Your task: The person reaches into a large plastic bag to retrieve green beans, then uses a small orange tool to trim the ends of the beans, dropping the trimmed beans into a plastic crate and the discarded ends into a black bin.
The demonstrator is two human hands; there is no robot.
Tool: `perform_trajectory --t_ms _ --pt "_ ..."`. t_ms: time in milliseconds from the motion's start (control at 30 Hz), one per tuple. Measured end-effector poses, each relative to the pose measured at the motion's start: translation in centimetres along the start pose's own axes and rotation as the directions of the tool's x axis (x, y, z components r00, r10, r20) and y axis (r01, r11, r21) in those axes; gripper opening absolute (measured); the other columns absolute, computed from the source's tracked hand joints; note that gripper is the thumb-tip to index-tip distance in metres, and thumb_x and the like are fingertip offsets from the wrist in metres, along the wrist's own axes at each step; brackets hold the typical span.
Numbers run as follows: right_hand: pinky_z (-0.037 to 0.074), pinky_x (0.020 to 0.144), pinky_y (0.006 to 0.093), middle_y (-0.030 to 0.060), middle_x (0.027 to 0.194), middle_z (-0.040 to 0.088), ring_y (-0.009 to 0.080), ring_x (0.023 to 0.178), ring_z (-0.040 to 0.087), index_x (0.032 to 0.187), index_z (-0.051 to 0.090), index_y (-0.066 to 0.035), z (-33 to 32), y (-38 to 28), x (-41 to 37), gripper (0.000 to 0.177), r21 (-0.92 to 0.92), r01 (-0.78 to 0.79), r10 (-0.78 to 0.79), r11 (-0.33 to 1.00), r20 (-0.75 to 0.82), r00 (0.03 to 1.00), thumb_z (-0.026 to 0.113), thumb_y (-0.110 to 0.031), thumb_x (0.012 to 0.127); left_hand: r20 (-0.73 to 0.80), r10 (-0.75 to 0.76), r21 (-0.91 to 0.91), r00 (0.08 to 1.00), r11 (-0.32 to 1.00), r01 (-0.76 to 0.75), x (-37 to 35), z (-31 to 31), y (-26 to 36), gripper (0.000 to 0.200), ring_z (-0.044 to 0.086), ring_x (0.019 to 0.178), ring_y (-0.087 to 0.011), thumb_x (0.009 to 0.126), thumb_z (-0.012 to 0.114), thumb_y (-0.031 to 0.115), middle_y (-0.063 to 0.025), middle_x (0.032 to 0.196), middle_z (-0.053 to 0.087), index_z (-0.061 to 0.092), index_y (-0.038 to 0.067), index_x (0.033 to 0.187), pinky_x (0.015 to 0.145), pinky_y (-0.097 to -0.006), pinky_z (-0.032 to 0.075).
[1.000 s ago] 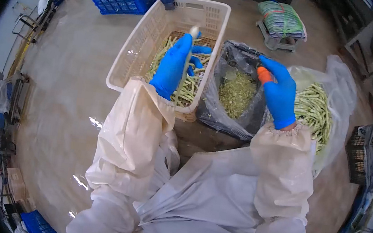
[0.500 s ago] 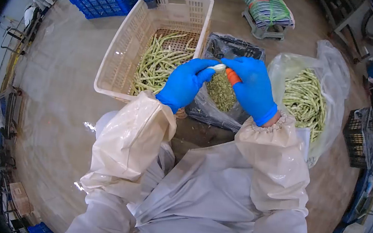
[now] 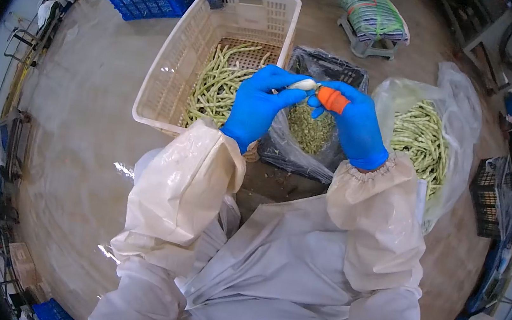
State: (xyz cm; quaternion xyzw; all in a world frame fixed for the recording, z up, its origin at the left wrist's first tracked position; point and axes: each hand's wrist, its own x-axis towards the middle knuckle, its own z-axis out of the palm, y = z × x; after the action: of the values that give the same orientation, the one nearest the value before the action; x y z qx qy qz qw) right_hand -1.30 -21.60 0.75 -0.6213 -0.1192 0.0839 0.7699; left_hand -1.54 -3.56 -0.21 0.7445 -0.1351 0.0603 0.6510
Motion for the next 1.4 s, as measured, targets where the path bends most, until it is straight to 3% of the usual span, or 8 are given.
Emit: perform_trajectory --t_ms 200,400,600,867,1000,1133,1300,1400 --pt "0.049 0.065 0.0376 0.0179 0.08 0.065 0.0288 0.067 0.063 0.09 0.066 -0.001 -2.4 2.3 0.3 0.019 -0.858 0.157 -0.276 0.49 0.019 0.961 0.062 -0.013 0.075 -0.152 -0.294 -0.526 0.943 0.832 0.175 1.5 -3.5 0.3 0.037 0.054 0.09 -0.0126 0.09 0.056 0.03 -0.0002 0.097 0.056 0.056 0.007 0.119 0.081 -0.028 0.044" --pt "0.048 0.075 0.0411 0.019 0.091 0.065 0.0343 0.083 0.062 0.091 0.067 -0.005 -6.3 2.1 0.2 0.025 -0.984 -0.07 -0.298 -0.162 -0.019 0.954 0.066 -0.015 0.069 -0.397 -0.212 -0.593 0.893 0.802 -0.073 2.5 -9.3 -1.2 0.042 0.051 0.099 -0.0166 0.092 0.053 0.029 -0.0034 0.107 0.05 0.048 0.006 0.127 0.084 -0.0313 0.045" --pt "0.048 0.072 0.0333 0.0152 0.088 0.067 0.0218 0.08 0.063 0.1 0.065 -0.001 -1.4 2.0 0.7 0.026 -0.518 0.19 -0.2 0.834 0.037 0.979 0.062 -0.013 0.078 -0.331 -0.251 -0.664 0.909 0.747 -0.035 2.1 -7.6 -0.9 0.041 0.053 0.098 -0.0172 0.091 0.055 0.027 -0.005 0.108 0.052 0.05 0.006 0.125 0.084 -0.0306 0.046" --pt "0.047 0.064 0.0346 0.0144 0.075 0.065 0.022 0.069 0.062 0.089 0.068 -0.003 -1.0 3.8 0.5 0.016 -0.527 0.053 -0.101 0.848 -0.062 0.993 0.06 -0.013 0.078 -0.417 -0.26 -0.425 0.871 0.903 0.066 2.2 -6.1 -1.3 0.044 0.055 0.094 -0.016 0.082 0.068 0.019 -0.0074 0.108 0.053 0.053 0.001 0.119 0.078 -0.0296 0.048" --pt "0.045 0.064 0.0402 0.0129 0.069 0.062 0.0287 0.067 0.059 0.077 0.067 -0.006 -0.8 1.6 0.2 0.01 -0.902 0.311 -0.402 0.301 0.175 0.899 0.06 -0.012 0.073 -0.246 0.607 0.767 0.755 0.598 -0.231 2.1 -4.5 -1.1 0.052 0.056 0.1 -0.0247 0.069 0.076 0.008 -0.0128 0.109 0.058 0.056 0.004 0.116 0.083 -0.0334 0.046" --pt "0.041 0.07 0.0403 0.0115 0.066 0.06 0.0292 0.069 0.058 0.069 0.064 -0.009 -0.3 2.2 0.0 0.004 -0.874 0.46 -0.438 0.154 0.357 0.825 0.061 -0.012 0.069 0.105 0.002 0.311 0.994 0.95 -0.035 -0.2 -0.9 -1.5 0.032 0.06 0.096 -0.0234 0.075 0.07 0.012 -0.0091 0.101 0.064 0.065 0.009 0.107 0.082 -0.0325 0.046" --pt "0.043 0.069 0.0398 0.014 0.07 0.061 0.0309 0.069 0.058 0.074 0.066 -0.008 0.6 1.3 -0.6 0.008 -0.892 0.429 -0.396 0.146 0.345 0.851 0.059 -0.009 0.07 0.1 -0.02 0.518 0.995 0.855 -0.035 -0.6 0.3 -2.0 0.022 0.063 0.074 -0.0238 0.076 0.07 0.02 -0.0086 0.082 0.066 0.069 0.008 0.095 0.071 -0.0344 0.049" --pt "0.047 0.064 0.0364 0.0147 0.075 0.065 0.0262 0.066 0.061 0.085 0.068 -0.003 1.0 1.6 -0.6 0.014 -0.662 0.251 -0.325 0.706 0.013 0.946 0.058 -0.007 0.076 -0.016 -0.047 0.217 0.999 0.975 0.049 -0.7 0.6 -1.0 0.022 0.062 0.07 -0.019 0.078 0.069 0.022 -0.0071 0.081 0.067 0.07 0.005 0.092 0.066 -0.0309 0.049"
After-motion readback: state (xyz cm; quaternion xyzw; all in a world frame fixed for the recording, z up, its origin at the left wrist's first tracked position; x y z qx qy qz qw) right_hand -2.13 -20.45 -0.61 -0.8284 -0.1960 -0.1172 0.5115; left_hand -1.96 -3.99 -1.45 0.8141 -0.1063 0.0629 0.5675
